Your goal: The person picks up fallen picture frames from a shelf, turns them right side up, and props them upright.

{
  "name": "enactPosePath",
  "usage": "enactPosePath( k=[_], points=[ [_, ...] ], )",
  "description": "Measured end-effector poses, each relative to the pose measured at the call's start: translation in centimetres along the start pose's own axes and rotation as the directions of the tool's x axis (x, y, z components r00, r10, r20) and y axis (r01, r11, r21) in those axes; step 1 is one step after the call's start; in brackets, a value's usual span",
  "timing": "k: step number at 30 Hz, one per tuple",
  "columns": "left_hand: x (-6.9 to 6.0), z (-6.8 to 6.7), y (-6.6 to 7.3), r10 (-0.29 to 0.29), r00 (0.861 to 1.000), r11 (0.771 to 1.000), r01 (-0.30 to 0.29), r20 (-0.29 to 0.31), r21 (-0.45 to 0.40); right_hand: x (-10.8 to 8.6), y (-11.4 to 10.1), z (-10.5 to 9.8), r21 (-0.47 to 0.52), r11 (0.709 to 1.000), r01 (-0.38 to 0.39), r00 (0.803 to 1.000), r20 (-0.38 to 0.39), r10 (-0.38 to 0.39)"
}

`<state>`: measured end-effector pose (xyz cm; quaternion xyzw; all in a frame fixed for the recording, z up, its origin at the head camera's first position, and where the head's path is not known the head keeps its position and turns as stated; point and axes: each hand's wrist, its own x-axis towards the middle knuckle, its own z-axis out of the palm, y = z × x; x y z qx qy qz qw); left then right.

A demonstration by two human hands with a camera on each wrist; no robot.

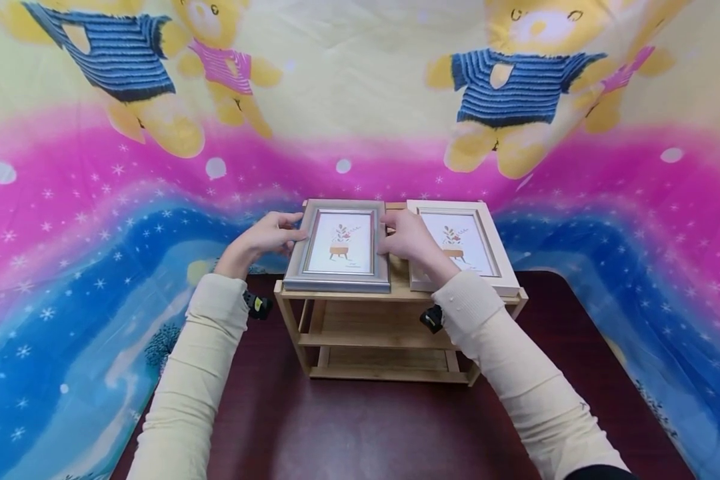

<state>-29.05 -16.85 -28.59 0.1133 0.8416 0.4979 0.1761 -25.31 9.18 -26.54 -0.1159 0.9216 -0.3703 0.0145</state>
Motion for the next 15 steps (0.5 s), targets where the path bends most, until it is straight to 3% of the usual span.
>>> enactPosePath(
  k=[15],
  points=[
    [-0.73, 0.22, -0.52, 0.141, 0.988, 0.989, -0.143, -0.061, -0.04, -0.77, -0.31, -0.38, 0.079, 0.995, -0.055, 0.998, -0.038, 0.059]
  ],
)
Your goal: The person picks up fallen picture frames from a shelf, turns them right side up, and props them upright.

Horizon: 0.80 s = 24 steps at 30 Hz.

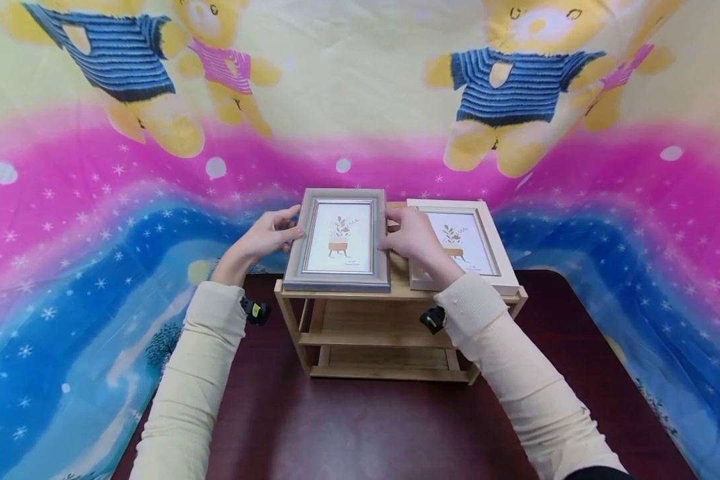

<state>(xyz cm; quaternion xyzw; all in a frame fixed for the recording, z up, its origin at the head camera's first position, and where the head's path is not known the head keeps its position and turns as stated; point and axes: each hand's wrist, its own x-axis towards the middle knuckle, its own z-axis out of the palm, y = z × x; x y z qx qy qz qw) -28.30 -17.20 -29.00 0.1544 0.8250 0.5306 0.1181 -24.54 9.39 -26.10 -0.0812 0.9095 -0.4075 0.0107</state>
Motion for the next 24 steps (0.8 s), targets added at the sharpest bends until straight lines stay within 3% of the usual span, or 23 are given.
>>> enactPosePath(
  k=[7, 14, 24],
  points=[
    [-0.4, 0.1, 0.2, 0.11, 0.994, 0.993, -0.11, -0.01, -0.04, 0.1, 0.2, -0.5, 0.074, 0.997, -0.005, 1.0, 0.015, 0.004],
    [-0.7, 0.2, 0.6, 0.169, 0.984, 0.982, -0.173, -0.055, -0.074, -0.3, 0.0, -1.1, 0.196, 0.98, -0.037, 0.999, 0.028, 0.032],
    [-1.0, 0.1, 0.8, 0.301, 0.947, 0.946, -0.312, -0.115, -0.085, -0.6, -0.2, -1.2, 0.295, 0.955, -0.001, 0.999, -0.045, 0.015]
  ],
)
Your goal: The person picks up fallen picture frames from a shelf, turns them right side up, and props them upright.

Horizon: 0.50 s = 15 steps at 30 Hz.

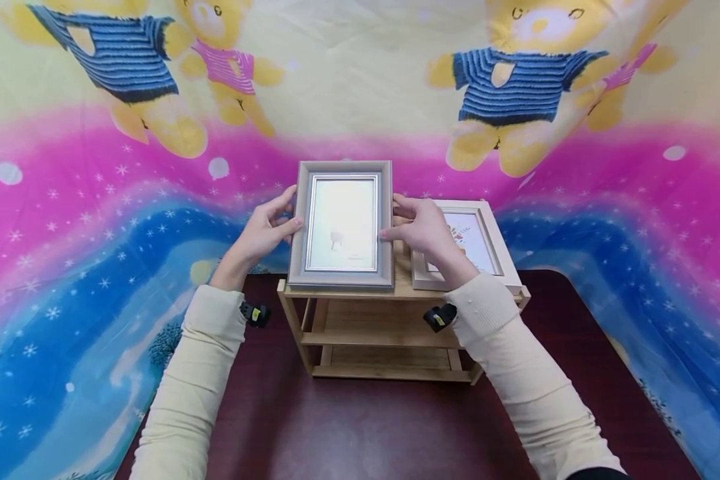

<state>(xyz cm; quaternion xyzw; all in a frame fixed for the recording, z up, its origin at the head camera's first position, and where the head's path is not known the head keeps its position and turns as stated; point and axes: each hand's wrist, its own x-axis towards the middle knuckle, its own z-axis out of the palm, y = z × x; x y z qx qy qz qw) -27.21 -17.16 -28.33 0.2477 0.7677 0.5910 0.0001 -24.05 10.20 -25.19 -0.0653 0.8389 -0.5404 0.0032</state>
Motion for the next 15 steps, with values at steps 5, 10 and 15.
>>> enactPosePath(
  k=[5, 10, 15],
  points=[
    [-0.02, 0.14, 0.32, 0.059, 0.998, 0.998, -0.06, -0.036, -0.036, -0.17, 0.0, -0.03, 0.022, 1.0, 0.022, 0.999, -0.039, -0.021],
    [-0.07, 0.36, 0.76, 0.096, 0.993, 0.994, -0.1, -0.068, -0.049, -0.34, 0.05, -0.11, 0.036, 0.999, 0.026, 0.997, -0.068, -0.023],
    [-0.02, 0.4, 0.86, 0.104, 0.99, 0.993, -0.108, -0.093, -0.039, -0.42, 0.05, -0.12, 0.057, 0.998, 0.04, 0.996, -0.081, -0.035]
  ],
)
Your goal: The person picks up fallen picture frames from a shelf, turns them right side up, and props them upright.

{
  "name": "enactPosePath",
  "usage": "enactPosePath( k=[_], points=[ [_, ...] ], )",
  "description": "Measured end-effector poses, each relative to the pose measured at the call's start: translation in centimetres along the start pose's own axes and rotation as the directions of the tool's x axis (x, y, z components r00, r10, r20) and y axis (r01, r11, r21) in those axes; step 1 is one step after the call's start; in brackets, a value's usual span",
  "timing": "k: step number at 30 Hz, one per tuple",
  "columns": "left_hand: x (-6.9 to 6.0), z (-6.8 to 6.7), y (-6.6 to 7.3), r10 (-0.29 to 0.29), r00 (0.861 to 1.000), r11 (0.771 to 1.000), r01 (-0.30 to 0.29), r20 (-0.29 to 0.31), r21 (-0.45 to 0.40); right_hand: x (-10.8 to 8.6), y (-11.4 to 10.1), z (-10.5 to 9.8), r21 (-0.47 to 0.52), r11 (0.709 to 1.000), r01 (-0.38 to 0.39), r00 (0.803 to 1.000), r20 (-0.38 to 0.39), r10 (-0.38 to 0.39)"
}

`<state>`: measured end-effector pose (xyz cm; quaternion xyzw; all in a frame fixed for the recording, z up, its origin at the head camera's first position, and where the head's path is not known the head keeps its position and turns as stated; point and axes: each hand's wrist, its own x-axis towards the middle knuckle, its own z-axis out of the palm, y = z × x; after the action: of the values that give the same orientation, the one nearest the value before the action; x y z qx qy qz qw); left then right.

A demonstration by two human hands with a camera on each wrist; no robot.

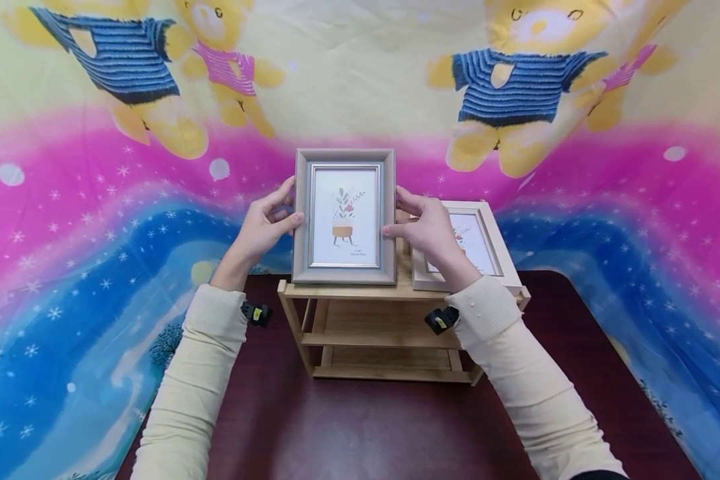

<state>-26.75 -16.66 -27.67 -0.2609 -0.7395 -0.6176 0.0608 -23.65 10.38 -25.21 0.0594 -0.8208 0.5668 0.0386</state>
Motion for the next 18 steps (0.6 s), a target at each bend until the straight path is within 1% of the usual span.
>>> enactPosePath(
  k=[8, 18],
  points=[
    [0.11, 0.14, 0.13, 0.052, 0.998, 0.998, -0.052, -0.03, 0.02, -0.18, 0.0, 0.04, 0.068, 0.995, 0.071, 0.997, -0.022, -0.07],
    [0.08, 0.47, 0.38, 0.102, 0.991, 0.994, -0.099, -0.084, 0.035, -0.27, -0.49, -0.03, 0.063, 0.992, 0.112, 0.991, -0.077, -0.107]
  ],
)
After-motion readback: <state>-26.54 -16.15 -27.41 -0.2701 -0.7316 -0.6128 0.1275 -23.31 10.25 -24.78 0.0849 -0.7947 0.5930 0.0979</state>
